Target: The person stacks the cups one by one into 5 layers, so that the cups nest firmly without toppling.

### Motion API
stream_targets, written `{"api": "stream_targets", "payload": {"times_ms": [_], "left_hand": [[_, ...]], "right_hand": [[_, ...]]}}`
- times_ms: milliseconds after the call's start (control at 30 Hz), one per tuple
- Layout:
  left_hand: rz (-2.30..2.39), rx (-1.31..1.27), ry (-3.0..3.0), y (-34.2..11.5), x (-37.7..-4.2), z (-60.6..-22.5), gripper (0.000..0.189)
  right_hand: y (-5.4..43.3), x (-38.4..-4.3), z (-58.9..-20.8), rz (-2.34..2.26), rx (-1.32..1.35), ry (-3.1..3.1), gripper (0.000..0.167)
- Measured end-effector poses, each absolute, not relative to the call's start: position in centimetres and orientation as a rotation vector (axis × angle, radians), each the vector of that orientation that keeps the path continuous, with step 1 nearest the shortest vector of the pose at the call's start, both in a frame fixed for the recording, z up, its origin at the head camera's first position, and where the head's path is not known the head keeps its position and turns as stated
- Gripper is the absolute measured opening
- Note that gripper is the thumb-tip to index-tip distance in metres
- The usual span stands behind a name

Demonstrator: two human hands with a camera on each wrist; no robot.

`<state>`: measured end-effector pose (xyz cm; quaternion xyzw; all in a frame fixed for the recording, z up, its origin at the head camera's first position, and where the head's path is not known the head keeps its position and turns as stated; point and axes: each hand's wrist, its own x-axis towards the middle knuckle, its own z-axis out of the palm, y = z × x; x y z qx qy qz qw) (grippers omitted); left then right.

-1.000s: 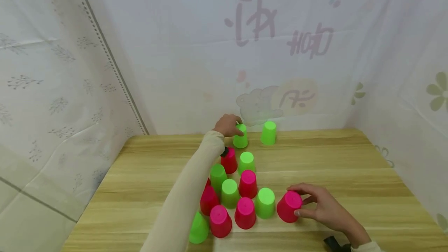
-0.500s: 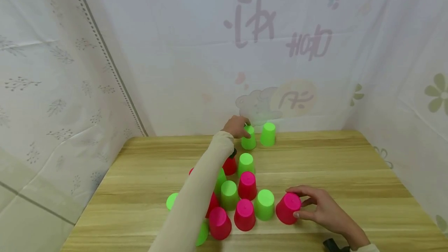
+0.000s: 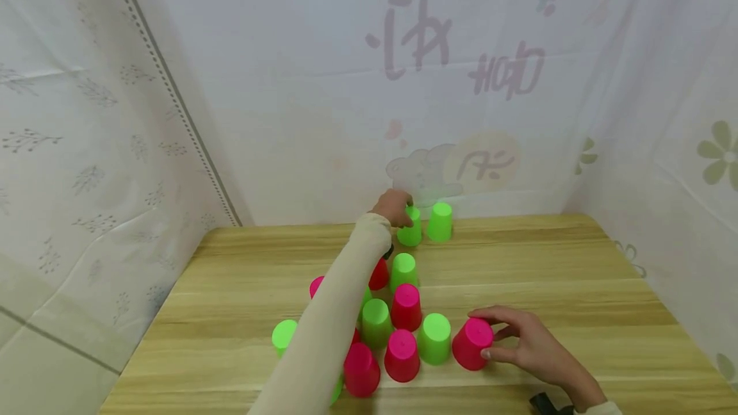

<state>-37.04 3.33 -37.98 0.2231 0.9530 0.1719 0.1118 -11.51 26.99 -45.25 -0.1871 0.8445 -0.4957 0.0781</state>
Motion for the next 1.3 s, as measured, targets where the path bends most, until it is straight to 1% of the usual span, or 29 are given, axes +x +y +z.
{"api": "stream_targets", "payload": {"times_ms": [200,467,567,700,800,1133,1300], "left_hand": [[0.426,0.652,2.854,3.1,-37.1,-38.5,0.044],[0.408,0.653,2.859,2.4,-36.9,-38.1,0.031],[0.424,0.654,2.860,1.7,-36.7,-37.5,0.034],[0.469,0.643,2.825,0.4,-36.5,-36.8,0.047],[0.477,0.650,2.795,-0.5,-36.4,-36.5,0.050],[0.542,0.755,2.702,-2.7,-35.3,-35.8,0.046],[0.685,0.786,2.659,-5.4,-33.7,-35.8,0.044]], "right_hand": [[26.5,-11.7,-45.6,-1.490,-0.612,2.522,0.052],[26.1,-12.0,-45.8,-1.485,-0.667,2.544,0.051],[26.0,-12.0,-45.7,-1.479,-0.666,2.550,0.051],[26.0,-12.1,-45.7,-1.464,-0.666,2.560,0.050],[26.1,-12.2,-45.6,-1.440,-0.675,2.572,0.050],[26.4,-13.6,-44.7,-1.389,-0.756,2.620,0.046],[26.1,-15.2,-44.1,-1.350,-0.780,2.639,0.044]]}}
